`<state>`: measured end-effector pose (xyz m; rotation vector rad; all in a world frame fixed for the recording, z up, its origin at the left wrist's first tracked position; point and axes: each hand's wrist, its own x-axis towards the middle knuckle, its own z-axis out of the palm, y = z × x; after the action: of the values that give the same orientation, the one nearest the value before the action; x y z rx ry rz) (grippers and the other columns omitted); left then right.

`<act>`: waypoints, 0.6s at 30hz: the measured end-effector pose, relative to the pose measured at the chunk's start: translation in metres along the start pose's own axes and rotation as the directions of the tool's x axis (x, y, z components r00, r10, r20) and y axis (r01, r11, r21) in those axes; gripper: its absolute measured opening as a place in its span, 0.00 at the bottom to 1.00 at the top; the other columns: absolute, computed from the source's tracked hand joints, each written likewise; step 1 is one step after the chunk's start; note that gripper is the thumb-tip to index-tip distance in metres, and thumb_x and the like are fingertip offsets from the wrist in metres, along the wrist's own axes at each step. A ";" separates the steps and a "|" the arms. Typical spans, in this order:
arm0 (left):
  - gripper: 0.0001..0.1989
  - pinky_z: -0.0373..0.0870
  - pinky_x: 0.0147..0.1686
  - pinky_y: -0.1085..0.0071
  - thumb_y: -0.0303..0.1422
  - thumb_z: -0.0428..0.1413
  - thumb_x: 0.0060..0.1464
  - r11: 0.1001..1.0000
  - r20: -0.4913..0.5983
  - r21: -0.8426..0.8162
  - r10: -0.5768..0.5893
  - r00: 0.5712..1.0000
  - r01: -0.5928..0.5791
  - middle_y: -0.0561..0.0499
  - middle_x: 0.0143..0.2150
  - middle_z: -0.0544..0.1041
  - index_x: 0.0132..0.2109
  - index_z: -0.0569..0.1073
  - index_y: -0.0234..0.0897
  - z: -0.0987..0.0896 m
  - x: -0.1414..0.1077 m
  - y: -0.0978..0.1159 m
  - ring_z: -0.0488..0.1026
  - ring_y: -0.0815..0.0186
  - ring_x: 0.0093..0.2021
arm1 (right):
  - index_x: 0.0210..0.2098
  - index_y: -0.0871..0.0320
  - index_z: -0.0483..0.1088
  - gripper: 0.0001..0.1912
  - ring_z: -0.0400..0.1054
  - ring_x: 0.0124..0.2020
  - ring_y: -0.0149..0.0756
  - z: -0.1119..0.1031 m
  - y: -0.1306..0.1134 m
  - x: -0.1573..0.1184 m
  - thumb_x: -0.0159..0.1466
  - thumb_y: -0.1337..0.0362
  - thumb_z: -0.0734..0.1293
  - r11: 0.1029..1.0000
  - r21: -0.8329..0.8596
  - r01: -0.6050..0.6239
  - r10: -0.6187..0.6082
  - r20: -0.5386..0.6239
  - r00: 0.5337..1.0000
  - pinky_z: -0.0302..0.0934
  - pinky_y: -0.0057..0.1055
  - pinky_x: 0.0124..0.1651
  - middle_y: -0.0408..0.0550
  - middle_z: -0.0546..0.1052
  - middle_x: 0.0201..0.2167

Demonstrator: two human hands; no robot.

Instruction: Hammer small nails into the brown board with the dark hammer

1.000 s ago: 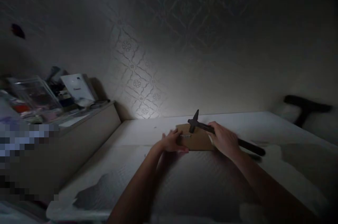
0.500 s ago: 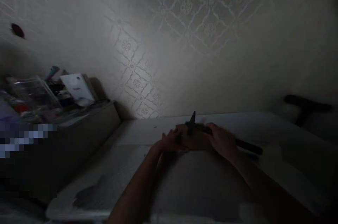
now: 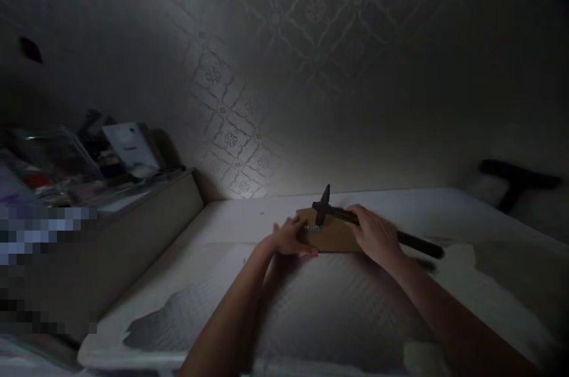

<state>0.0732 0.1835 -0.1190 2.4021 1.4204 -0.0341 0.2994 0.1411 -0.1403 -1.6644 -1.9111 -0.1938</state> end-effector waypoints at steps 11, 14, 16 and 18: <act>0.35 0.39 0.57 0.36 0.54 0.55 0.46 0.994 -0.209 -0.107 -0.031 0.977 0.008 0.46 0.64 0.58 0.59 0.62 0.48 0.001 0.001 0.008 0.46 0.43 0.64 | 0.44 0.55 0.63 0.13 0.68 0.40 0.38 -0.005 -0.004 0.001 0.61 0.71 0.58 0.999 -0.040 -0.008 0.007 -0.030 1.000 0.55 0.31 0.38 0.48 0.74 0.42; 0.26 0.39 0.57 0.36 0.48 0.53 0.51 0.993 -0.270 -0.115 -0.040 0.962 0.009 0.47 0.62 0.60 0.55 0.67 0.46 0.007 0.007 0.012 0.49 0.45 0.63 | 0.44 0.55 0.63 0.11 0.69 0.39 0.38 -0.006 -0.003 0.002 0.62 0.69 0.58 0.998 -0.050 -0.034 0.032 -0.038 0.999 0.54 0.31 0.37 0.47 0.74 0.41; 0.20 0.40 0.57 0.36 0.44 0.53 0.52 0.991 -0.298 -0.132 -0.035 0.954 -0.005 0.47 0.60 0.63 0.50 0.71 0.43 0.013 0.013 0.015 0.56 0.47 0.61 | 0.44 0.55 0.64 0.10 0.69 0.39 0.38 -0.006 -0.002 0.003 0.62 0.68 0.58 0.998 -0.057 -0.041 0.039 -0.038 0.999 0.53 0.31 0.36 0.47 0.74 0.40; 0.15 0.42 0.57 0.38 0.41 0.53 0.52 0.988 -0.329 -0.149 -0.022 0.944 -0.028 0.48 0.59 0.64 0.45 0.73 0.42 0.018 0.018 0.018 0.59 0.49 0.59 | 0.44 0.55 0.64 0.10 0.69 0.38 0.38 -0.006 -0.001 0.003 0.62 0.68 0.59 0.997 -0.061 -0.047 0.045 -0.039 0.998 0.53 0.31 0.35 0.47 0.74 0.40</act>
<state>0.1000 0.1857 -0.1345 2.3604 1.4961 0.4825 0.3001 0.1401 -0.1334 -1.7311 -1.8544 -0.2662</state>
